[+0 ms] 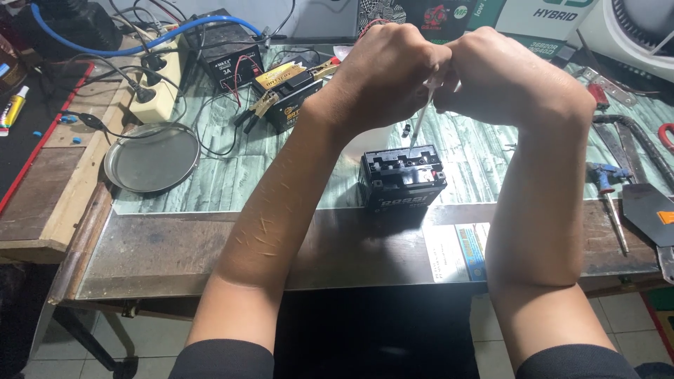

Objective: Filling the cells of a lead-acid battery with liquid using a syringe and a plastic bottle

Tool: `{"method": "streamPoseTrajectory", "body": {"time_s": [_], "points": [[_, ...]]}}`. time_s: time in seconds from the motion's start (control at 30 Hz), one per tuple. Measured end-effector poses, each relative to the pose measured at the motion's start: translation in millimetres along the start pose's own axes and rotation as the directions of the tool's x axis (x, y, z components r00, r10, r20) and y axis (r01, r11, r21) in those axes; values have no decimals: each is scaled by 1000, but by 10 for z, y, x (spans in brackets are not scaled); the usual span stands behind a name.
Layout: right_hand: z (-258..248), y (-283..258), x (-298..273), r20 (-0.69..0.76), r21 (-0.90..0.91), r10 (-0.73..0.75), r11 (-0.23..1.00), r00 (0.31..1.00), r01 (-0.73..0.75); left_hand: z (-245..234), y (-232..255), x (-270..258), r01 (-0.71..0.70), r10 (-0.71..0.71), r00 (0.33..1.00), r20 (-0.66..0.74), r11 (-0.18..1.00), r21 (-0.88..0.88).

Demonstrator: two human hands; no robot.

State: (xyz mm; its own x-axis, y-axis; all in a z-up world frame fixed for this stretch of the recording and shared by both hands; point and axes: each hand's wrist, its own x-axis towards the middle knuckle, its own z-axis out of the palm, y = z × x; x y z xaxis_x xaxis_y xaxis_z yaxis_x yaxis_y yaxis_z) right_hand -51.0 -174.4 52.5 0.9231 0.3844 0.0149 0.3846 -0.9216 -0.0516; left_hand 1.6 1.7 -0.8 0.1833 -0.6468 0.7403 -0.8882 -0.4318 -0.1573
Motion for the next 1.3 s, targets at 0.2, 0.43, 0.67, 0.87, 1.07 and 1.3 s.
{"method": "streamPoseTrajectory", "body": {"time_s": [0.2, 0.43, 0.67, 0.87, 1.07, 1.3], "points": [[28, 95, 20, 16, -10, -51, 999, 999, 51, -18, 17, 16, 9, -10, 999, 44, 1000, 23], [-112, 87, -149, -145, 286, -183, 933, 972, 218, -209, 82, 49, -49, 66, 989, -129, 991, 128], [-51, 141, -154, -431, 376, -153, 866, 889, 331, -251, 9, 14, 60, -29, 977, -212, 988, 140], [25, 119, 9, -630, 195, -347, 795, 695, 574, -381, -94, -38, 230, -220, 967, -129, 970, 74], [279, 121, 388, -660, 112, -384, 800, 646, 590, -103, -365, -156, 267, -267, 962, -53, 964, -6], [513, 274, 616, -631, 105, -245, 913, 736, 394, 51, -421, -189, 420, -421, 897, 134, 907, 38]]}}
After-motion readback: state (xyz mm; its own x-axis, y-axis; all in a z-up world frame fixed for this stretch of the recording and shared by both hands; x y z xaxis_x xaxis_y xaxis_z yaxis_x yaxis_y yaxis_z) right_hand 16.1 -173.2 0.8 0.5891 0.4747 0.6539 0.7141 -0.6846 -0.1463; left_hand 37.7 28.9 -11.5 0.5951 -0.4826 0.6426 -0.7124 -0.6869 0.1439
